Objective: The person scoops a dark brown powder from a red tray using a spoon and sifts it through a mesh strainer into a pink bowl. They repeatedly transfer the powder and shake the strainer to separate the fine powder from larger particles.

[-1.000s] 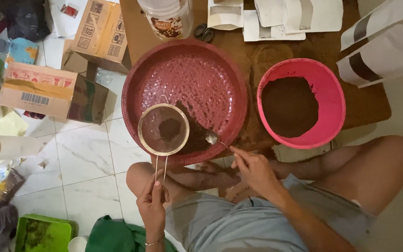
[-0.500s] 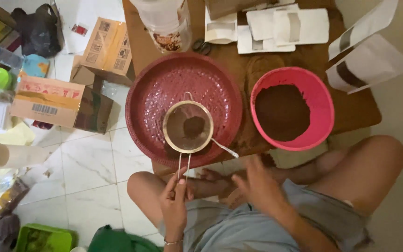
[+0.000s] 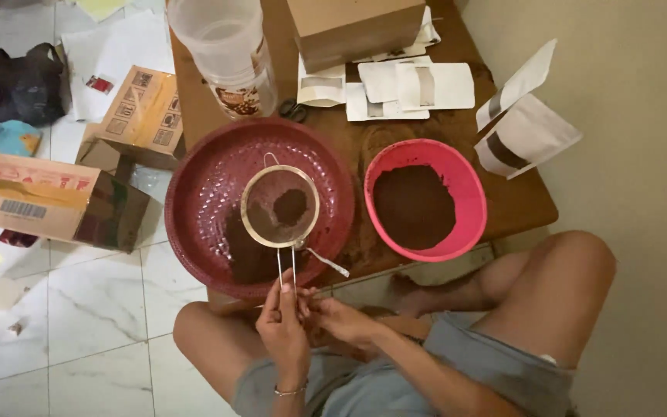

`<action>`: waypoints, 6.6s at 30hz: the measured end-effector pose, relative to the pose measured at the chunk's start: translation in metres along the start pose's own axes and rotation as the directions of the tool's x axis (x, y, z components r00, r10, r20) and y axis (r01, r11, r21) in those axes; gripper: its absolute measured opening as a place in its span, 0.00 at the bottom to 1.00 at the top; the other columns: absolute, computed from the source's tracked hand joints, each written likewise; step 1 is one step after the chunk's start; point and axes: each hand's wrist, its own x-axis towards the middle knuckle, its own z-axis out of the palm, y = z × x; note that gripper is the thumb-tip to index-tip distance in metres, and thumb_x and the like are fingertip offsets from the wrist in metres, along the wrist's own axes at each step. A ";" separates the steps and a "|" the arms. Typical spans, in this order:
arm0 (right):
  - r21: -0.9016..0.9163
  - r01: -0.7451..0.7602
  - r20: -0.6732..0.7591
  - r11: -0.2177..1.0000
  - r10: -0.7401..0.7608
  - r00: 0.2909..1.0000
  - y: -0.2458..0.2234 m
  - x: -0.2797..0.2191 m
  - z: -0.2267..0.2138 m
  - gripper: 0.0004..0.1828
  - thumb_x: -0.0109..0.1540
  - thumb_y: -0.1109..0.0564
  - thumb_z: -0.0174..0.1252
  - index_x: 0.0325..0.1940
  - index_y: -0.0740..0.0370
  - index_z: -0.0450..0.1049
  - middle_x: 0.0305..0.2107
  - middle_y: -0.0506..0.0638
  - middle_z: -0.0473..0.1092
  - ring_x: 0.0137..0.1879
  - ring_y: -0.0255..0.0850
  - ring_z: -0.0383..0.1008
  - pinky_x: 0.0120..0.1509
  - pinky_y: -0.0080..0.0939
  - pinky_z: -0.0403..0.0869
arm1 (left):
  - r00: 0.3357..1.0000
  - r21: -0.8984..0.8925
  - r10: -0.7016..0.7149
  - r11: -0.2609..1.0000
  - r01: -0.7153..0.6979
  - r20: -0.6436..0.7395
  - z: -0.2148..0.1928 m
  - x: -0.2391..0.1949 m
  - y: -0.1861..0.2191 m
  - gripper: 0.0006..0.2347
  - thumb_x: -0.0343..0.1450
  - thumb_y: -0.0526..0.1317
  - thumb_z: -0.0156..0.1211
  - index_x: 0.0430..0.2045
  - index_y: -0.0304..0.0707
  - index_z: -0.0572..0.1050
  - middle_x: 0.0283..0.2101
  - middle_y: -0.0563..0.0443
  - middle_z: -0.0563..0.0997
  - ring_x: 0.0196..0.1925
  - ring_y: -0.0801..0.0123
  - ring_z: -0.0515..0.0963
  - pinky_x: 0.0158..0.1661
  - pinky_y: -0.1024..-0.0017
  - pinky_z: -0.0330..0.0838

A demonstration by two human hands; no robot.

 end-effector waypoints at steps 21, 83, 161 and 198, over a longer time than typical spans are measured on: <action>0.199 0.094 -0.023 0.976 -0.091 0.996 0.015 0.004 0.003 0.11 0.66 0.48 0.62 0.47 0.54 0.72 0.34 0.37 0.67 0.35 0.25 0.61 0.40 0.24 0.61 | 0.973 0.072 0.135 0.990 -0.124 -0.185 0.041 -0.016 0.002 0.16 0.78 0.36 0.50 0.56 0.22 0.73 0.37 0.44 0.78 0.35 0.73 0.75 0.52 0.70 0.80; -0.554 0.570 -0.089 0.606 -0.724 0.684 -0.269 -0.093 -0.216 0.34 0.59 0.36 0.67 0.55 0.63 0.69 0.33 0.49 0.70 0.37 0.32 0.73 0.42 0.32 0.75 | 0.880 0.632 -0.165 0.755 -0.177 0.445 0.121 0.056 0.096 0.09 0.70 0.30 0.60 0.36 0.35 0.88 0.08 0.53 0.65 0.14 0.77 0.62 0.16 0.79 0.59; -0.435 0.644 -0.278 0.629 -0.774 0.568 -0.277 -0.099 -0.271 0.24 0.66 0.40 0.59 0.54 0.62 0.69 0.29 0.47 0.70 0.28 0.27 0.68 0.30 0.22 0.67 | 0.792 0.636 -0.177 0.706 -0.311 0.584 0.177 0.077 0.082 0.10 0.72 0.35 0.59 0.40 0.38 0.88 0.10 0.53 0.68 0.17 0.72 0.63 0.19 0.76 0.56; -0.142 0.519 -0.069 0.843 -0.532 0.844 -0.271 -0.084 -0.200 0.41 0.61 0.38 0.46 0.76 0.57 0.58 0.71 0.58 0.61 0.74 0.51 0.64 0.76 0.57 0.65 | 0.897 0.634 -0.151 0.755 -0.168 0.417 0.089 0.044 0.053 0.09 0.73 0.37 0.59 0.33 0.40 0.88 0.03 0.52 0.64 0.10 0.74 0.61 0.18 0.76 0.58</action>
